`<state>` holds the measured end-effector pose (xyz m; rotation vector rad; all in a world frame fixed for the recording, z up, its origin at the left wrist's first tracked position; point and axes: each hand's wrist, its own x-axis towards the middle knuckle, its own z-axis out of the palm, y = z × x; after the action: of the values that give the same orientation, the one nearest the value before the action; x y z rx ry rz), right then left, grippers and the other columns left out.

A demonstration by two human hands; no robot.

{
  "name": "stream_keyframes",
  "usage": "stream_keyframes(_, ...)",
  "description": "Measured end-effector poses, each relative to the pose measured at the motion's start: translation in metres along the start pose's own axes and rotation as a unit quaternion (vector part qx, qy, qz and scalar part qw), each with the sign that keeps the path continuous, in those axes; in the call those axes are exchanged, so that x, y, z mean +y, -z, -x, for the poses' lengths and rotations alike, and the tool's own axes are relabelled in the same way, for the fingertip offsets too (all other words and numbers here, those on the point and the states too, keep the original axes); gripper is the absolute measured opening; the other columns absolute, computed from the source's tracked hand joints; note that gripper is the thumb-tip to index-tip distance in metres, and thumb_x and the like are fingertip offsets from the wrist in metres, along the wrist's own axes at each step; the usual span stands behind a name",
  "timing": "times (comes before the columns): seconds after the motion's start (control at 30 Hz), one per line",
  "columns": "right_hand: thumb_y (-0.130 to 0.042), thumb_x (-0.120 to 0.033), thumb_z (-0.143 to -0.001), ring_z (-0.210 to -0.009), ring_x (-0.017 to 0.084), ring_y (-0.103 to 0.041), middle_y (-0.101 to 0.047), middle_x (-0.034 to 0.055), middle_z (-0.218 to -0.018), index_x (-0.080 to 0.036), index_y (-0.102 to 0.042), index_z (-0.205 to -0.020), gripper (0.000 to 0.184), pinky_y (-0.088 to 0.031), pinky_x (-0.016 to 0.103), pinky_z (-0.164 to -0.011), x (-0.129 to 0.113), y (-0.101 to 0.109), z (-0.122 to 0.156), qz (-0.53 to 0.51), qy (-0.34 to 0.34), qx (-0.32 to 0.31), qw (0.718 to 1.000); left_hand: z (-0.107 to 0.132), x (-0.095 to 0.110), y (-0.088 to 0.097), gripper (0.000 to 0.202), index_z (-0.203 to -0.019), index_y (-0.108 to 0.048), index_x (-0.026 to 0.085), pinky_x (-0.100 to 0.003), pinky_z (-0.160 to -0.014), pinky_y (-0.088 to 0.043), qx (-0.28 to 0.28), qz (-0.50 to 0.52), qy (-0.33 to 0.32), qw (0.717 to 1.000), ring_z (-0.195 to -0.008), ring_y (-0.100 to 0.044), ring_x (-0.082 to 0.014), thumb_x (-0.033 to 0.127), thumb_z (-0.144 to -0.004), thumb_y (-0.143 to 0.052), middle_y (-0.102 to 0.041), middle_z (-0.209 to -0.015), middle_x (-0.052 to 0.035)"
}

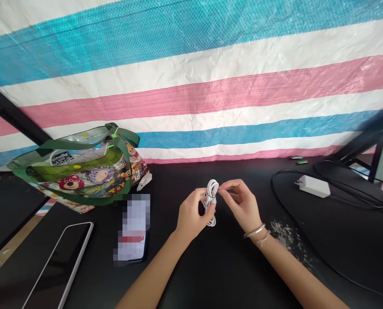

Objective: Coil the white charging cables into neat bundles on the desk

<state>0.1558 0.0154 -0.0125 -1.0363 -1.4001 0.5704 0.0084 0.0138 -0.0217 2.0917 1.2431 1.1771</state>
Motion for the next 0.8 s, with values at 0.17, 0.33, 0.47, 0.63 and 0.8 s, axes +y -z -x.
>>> stream_keyframes(0.17, -0.056, -0.017, -0.082, -0.07, 0.016, -0.067, -0.068, 0.0019, -0.076, -0.023, -0.059, -0.082, 0.006, -0.059, 0.027, -0.062, -0.0006, 0.002, 0.0004, 0.101, 0.106, -0.045, 0.988, -0.0013, 0.0, 0.0037, 0.017, -0.096, -0.055, 0.021, -0.024, -0.066, -0.047, 0.025, 0.028, 0.053, 0.998, -0.067, -0.063, -0.0141, 0.018, -0.079, -0.053, -0.065, -0.069, 0.0029)
stream_keyframes(0.33, -0.055, -0.015, -0.084, -0.066, 0.016, -0.066, -0.069, 0.0018, -0.075, -0.023, -0.059, -0.084, 0.009, -0.057, 0.027, -0.06, -0.0005, 0.0003, 0.0015, 0.161, 0.165, -0.053, 0.972, -0.0002, 0.0011, 0.0048, 0.012, -0.09, -0.057, 0.021, -0.022, -0.061, -0.043, 0.03, 0.029, 0.036, 0.998, -0.058, -0.056, -0.0122, 0.022, -0.082, -0.047, -0.059, -0.061, 0.0046)
stream_keyframes(0.47, -0.055, -0.016, -0.085, -0.064, 0.015, -0.065, -0.068, 0.0017, -0.073, -0.022, -0.058, -0.082, 0.008, -0.056, 0.025, -0.058, -0.0008, -0.0002, 0.0023, 0.17, 0.179, -0.053, 0.968, -0.0004, 0.0014, 0.0053, 0.015, -0.088, -0.058, 0.021, -0.021, -0.058, -0.042, 0.027, 0.024, 0.034, 0.999, -0.054, -0.053, -0.011, 0.024, -0.083, -0.045, -0.058, -0.06, 0.0049)
stream_keyframes(0.63, -0.057, -0.019, -0.084, -0.06, 0.015, -0.064, -0.067, 0.001, -0.068, -0.022, -0.057, -0.077, 0.008, -0.055, 0.025, -0.055, -0.001, 0.0001, 0.0017, 0.166, 0.155, -0.058, 0.972, -0.0023, 0.0022, 0.0069, 0.015, -0.087, -0.062, 0.022, -0.02, -0.056, -0.041, 0.023, -0.005, 0.03, 0.999, -0.053, -0.052, -0.0107, 0.023, -0.081, -0.048, -0.058, -0.059, 0.0048)
stream_keyframes(0.8, -0.056, -0.021, -0.082, -0.06, 0.015, -0.065, -0.067, 0.0003, -0.067, -0.022, -0.056, -0.074, 0.008, -0.056, 0.027, -0.06, -0.0029, -0.0025, 0.0022, 0.111, 0.082, -0.08, 0.987, -0.0022, 0.0044, 0.0071, 0.015, -0.085, -0.063, 0.021, -0.019, -0.055, -0.04, 0.054, -0.046, 0.004, 0.997, -0.052, -0.052, -0.0104, 0.02, -0.08, -0.049, -0.057, -0.057, 0.0047)
